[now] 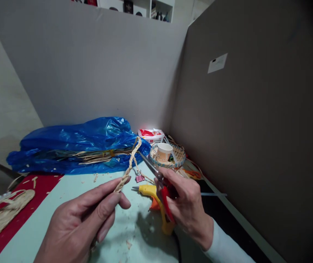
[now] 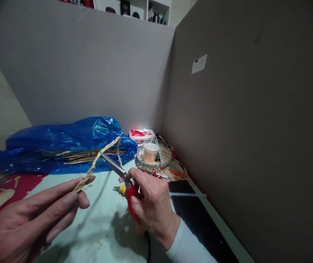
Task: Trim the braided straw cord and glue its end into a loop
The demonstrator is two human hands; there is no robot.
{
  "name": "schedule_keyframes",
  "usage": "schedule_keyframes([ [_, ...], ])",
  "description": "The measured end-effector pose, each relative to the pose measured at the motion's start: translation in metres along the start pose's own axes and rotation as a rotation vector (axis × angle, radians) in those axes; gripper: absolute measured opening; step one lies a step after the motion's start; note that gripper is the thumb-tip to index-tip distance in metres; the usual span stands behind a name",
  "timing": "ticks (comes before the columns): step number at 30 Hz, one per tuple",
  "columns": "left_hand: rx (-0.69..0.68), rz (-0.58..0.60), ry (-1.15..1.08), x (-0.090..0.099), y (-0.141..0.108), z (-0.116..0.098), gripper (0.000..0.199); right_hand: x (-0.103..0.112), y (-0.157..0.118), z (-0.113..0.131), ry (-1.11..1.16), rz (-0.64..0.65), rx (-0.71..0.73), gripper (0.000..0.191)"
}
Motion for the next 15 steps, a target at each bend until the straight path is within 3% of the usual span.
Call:
schedule_keyframes([
  [15,-0.179,-0.151,0.1,-0.0002,-0.0024,-0.0058,0.023,-0.0034,-0.0007,0.006,0.109,0.06,0.021,0.024],
])
Point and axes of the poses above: each hand's wrist, its own y-axis towards the middle knuckle, its own x-axis out of the back of the hand, z = x × y, the point moved 4 cm from there along y, towards the middle knuckle, and after that the axes turned 10 degrees about z, right-handed, at the moved point
